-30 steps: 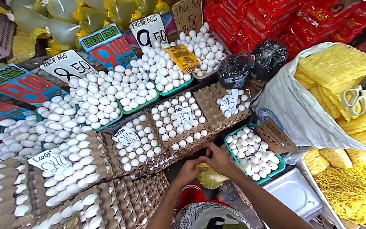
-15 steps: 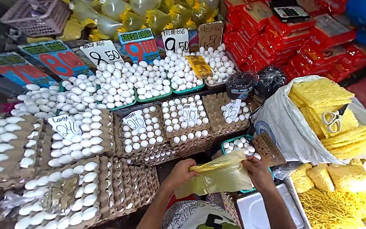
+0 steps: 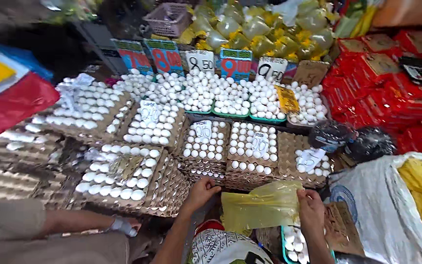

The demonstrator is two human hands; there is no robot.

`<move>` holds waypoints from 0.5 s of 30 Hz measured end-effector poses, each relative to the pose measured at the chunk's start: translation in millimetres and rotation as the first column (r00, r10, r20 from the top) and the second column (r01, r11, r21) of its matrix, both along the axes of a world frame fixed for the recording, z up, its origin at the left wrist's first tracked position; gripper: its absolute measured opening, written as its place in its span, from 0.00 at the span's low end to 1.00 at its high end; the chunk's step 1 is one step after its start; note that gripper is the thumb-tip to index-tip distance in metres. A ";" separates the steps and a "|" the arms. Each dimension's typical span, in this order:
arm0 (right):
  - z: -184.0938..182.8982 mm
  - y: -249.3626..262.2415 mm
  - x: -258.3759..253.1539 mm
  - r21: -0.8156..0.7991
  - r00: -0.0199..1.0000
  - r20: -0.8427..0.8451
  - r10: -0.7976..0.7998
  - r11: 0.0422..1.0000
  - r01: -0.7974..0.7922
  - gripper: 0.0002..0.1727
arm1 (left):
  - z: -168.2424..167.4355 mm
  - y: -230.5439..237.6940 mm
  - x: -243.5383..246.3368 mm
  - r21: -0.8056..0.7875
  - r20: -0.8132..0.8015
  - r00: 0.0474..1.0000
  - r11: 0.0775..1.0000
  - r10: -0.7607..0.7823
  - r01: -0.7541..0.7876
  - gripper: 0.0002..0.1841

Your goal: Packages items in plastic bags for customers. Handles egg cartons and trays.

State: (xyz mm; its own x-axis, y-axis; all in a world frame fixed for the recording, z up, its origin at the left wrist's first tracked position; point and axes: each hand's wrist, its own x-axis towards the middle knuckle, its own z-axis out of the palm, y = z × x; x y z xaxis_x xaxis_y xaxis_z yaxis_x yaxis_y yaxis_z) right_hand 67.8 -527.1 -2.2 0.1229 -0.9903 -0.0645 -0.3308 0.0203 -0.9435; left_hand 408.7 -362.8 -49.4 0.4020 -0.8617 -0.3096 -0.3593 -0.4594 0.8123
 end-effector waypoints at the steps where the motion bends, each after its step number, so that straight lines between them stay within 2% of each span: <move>1: 4.4 3.4 15.2 -0.010 0.999 0.027 0.047 0.999 -0.047 0.12 | 15.9 -2.1 -8.5 -0.086 -0.078 0.997 0.996 0.009 -0.016 0.22; 4: 14.7 31.7 70.9 0.008 0.946 0.178 0.270 0.961 -0.276 0.10 | 54.4 -10.3 -57.6 -0.281 -0.379 0.920 0.960 -0.102 -0.009 0.16; 6: 25.1 57.1 102.2 0.064 0.875 0.315 0.367 0.912 -0.405 0.07 | 67.7 -19.2 -92.7 -0.326 -0.488 0.854 0.945 -0.179 0.012 0.17; 7: 30.3 65.2 111.1 0.087 0.852 0.376 0.365 0.901 -0.425 0.06 | 69.6 -23.2 -105.4 -0.347 -0.526 0.830 0.938 -0.184 -0.012 0.19; 10: 35.5 57.3 114.4 0.092 0.768 0.509 0.390 0.862 -0.499 0.09 | 56.3 -25.5 -115.1 -0.410 -0.640 0.756 0.893 -0.138 -0.185 0.13; 12: 31.4 45.6 108.2 0.065 0.718 0.526 0.456 0.820 -0.569 0.04 | 50.9 -21.7 -112.3 -0.391 -0.723 0.687 0.862 -0.072 -0.322 0.08; 14: 22.9 38.1 104.7 0.079 0.744 0.455 0.489 0.810 -0.580 0.15 | 47.7 -21.0 -109.9 -0.304 -0.841 0.541 0.797 0.033 -0.522 0.03; 15: 15.7 34.3 105.3 0.093 0.784 0.388 0.484 0.826 -0.556 0.17 | 46.8 -21.8 -108.1 -0.255 -0.883 0.464 0.758 0.069 -0.600 0.01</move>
